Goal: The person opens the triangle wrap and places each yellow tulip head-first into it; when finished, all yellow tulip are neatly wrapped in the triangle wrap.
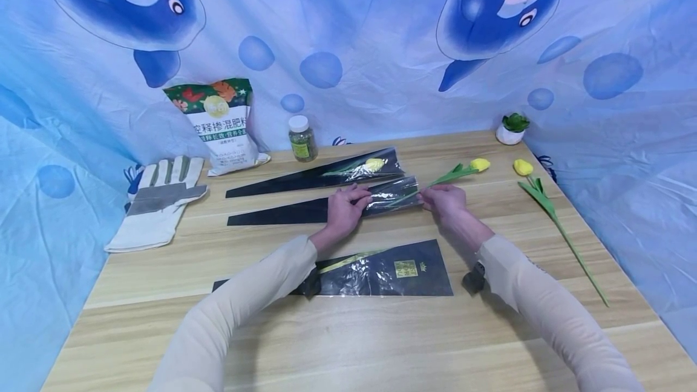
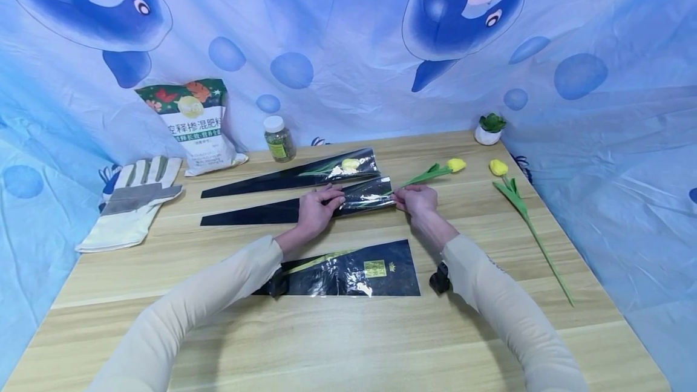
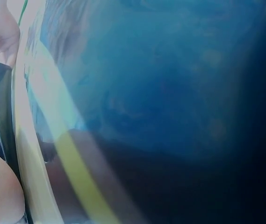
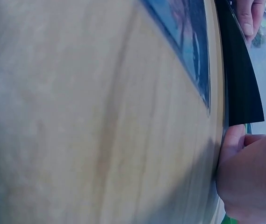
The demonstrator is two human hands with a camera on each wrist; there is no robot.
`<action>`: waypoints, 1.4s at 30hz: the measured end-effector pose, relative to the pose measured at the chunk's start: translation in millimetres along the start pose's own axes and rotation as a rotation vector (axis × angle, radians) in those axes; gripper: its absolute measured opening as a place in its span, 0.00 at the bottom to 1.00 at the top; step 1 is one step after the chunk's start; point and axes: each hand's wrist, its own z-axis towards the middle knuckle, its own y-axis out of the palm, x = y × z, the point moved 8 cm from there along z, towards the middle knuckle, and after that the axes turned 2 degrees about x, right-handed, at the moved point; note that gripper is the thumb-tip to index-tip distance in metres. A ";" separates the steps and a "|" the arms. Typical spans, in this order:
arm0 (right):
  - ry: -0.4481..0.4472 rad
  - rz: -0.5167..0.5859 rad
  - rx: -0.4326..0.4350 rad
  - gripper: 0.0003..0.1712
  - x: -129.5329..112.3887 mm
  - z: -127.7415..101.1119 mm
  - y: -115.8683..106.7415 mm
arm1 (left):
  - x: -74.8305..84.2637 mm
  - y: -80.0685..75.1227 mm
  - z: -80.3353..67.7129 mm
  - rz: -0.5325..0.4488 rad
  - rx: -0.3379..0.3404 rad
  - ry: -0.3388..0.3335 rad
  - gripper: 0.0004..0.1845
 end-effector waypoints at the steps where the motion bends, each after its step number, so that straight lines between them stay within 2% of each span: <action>1: 0.008 -0.001 -0.016 0.28 0.2 -0.4 0.4 | 0.3 0.0 0.0 -0.001 0.000 0.000 0.07; 10: 0.098 -0.027 -0.232 0.25 1.4 -4.6 4.2 | 2.0 -0.2 0.0 0.016 -0.005 0.000 0.06; 18: 0.092 -0.109 -0.366 0.25 -0.9 -7.0 3.8 | 0.1 0.5 -0.4 0.024 -0.006 -0.002 0.05; 21: 0.049 -0.210 -0.410 0.26 -6.8 -9.6 -1.3 | -0.8 1.8 -0.7 0.039 -0.012 0.001 0.05; 23: -0.019 -0.324 -0.413 0.26 -16.3 -11.3 -8.0 | -1.2 2.6 -0.9 0.044 -0.019 -0.001 0.05; 25: -0.152 -0.501 -0.394 0.24 -32.4 -12.2 -16.1 | -1.3 2.7 -1.0 0.051 -0.019 -0.003 0.05; 27: -0.326 -0.678 -0.346 0.20 -53.6 -13.1 -25.1 | -1.7 2.6 -1.0 0.052 -0.018 -0.006 0.06; 30: -0.642 -0.949 -0.250 0.14 -86.8 -11.3 -35.5 | -2.3 1.9 -1.0 0.054 -0.014 -0.011 0.05; 33: -0.836 -1.147 -0.193 0.12 -106.4 -3.4 -42.1 | -3.1 1.6 -1.2 0.052 -0.011 -0.015 0.05; 39: -0.940 -1.451 -0.193 0.13 -116.7 19.4 -45.0 | -3.0 3.5 -1.4 0.070 -0.018 -0.011 0.06; 42: -1.009 -1.543 -0.229 0.13 -116.8 25.6 -40.6 | -3.2 4.4 -1.3 0.082 -0.023 -0.022 0.06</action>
